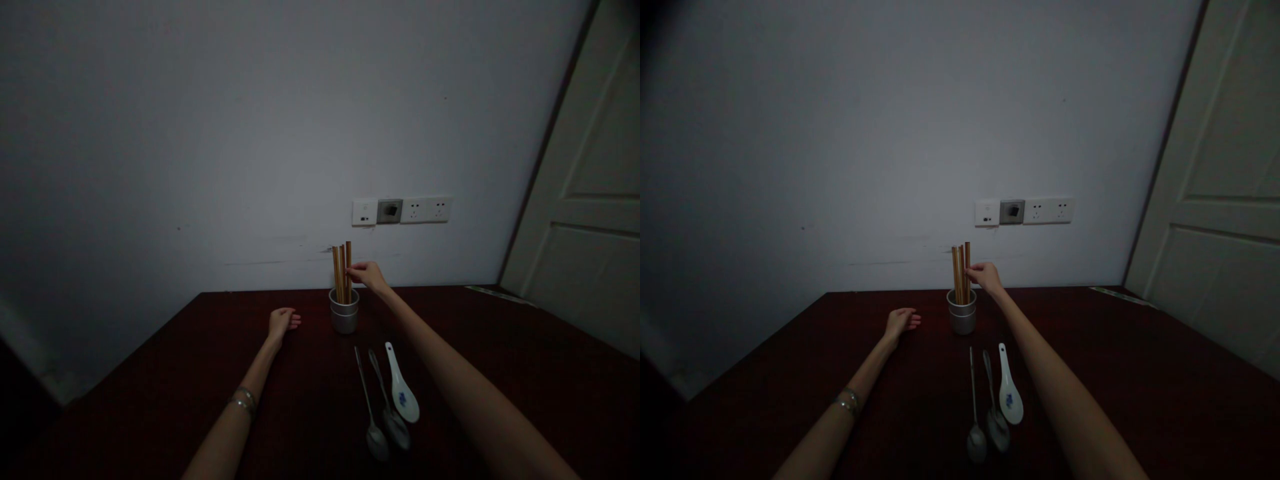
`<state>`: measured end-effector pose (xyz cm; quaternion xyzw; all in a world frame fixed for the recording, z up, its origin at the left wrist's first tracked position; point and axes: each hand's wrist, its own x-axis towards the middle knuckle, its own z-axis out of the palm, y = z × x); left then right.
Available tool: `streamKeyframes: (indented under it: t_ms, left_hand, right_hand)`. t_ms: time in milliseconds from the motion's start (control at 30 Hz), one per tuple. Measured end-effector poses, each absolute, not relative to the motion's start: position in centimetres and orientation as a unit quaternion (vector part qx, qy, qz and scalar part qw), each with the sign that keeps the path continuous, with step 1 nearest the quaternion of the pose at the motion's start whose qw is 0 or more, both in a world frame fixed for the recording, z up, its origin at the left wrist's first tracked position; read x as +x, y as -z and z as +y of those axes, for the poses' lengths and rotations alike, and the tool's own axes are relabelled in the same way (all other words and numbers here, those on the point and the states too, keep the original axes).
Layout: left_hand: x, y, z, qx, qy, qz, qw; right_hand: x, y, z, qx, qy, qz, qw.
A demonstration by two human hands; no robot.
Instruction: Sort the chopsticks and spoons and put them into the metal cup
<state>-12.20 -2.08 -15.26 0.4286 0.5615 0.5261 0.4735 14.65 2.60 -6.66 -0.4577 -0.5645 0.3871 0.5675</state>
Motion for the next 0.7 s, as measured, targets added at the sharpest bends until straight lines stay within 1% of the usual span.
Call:
streamKeyframes:
  t_ms: [700]
  left_hand:
    - [-12.1,15.2,-2.3,0.439,-0.526,0.563,0.463]
  right_hand:
    - [14.0,6.9,1.5,-0.478,-0.393,-0.557,0.554]
